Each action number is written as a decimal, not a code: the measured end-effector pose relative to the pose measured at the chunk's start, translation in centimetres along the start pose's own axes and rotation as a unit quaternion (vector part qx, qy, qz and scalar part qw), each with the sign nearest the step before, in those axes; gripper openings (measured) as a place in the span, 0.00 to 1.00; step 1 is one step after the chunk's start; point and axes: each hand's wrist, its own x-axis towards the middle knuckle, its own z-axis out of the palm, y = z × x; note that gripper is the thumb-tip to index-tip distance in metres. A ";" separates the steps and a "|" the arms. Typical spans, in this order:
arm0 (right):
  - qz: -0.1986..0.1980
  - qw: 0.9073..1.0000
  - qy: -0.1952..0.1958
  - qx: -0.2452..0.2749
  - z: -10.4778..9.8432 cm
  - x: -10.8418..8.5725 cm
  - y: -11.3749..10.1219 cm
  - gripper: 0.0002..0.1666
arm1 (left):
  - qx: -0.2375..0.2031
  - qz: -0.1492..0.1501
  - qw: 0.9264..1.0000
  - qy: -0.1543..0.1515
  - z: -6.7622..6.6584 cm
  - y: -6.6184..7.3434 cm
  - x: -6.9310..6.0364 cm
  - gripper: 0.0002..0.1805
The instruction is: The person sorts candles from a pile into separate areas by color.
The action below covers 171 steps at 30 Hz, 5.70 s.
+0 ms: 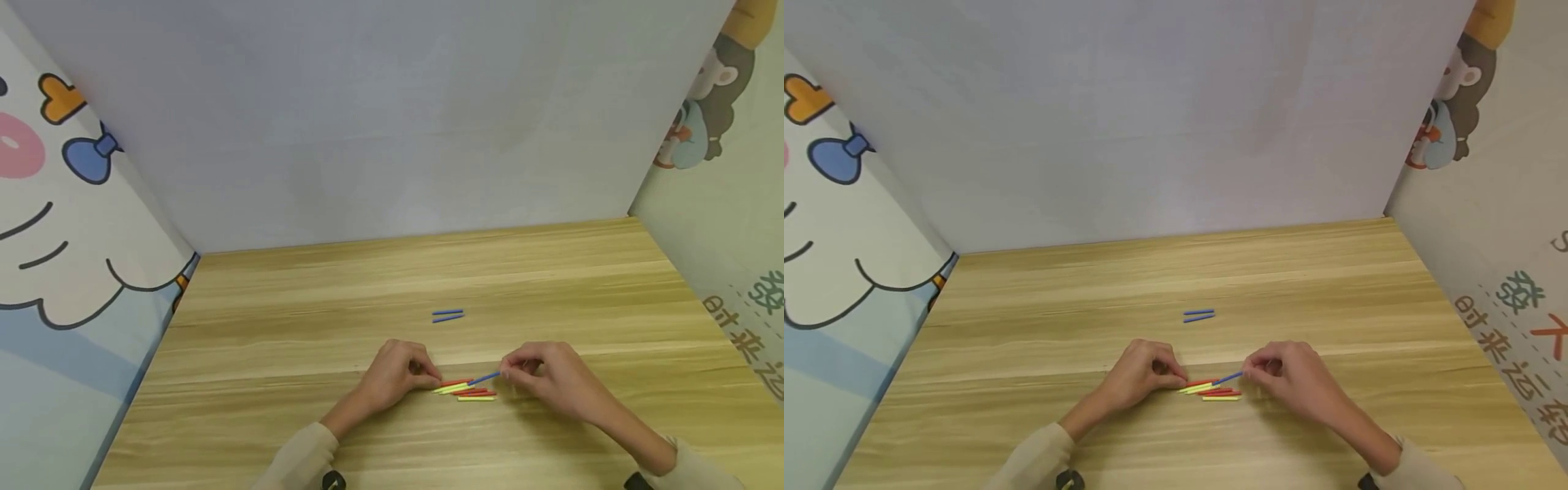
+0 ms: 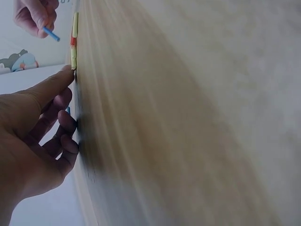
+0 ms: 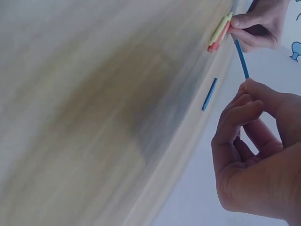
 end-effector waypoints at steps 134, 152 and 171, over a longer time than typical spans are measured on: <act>0.051 0.999 0.003 0.006 1.5 7.5 2.6 0.04 | -0.011 -0.049 0.999 0.007 -0.1 1.1 0.3 0.04; 0.006 1.000 -0.016 0.005 0.9 5.1 1.7 0.04 | 0.015 -0.039 0.999 0.020 -1.5 0.6 -0.2 0.02; -0.016 0.999 -0.027 -0.010 1.0 2.7 0.8 0.03 | 0.035 -0.044 0.998 0.043 -4.3 -1.3 -1.2 0.05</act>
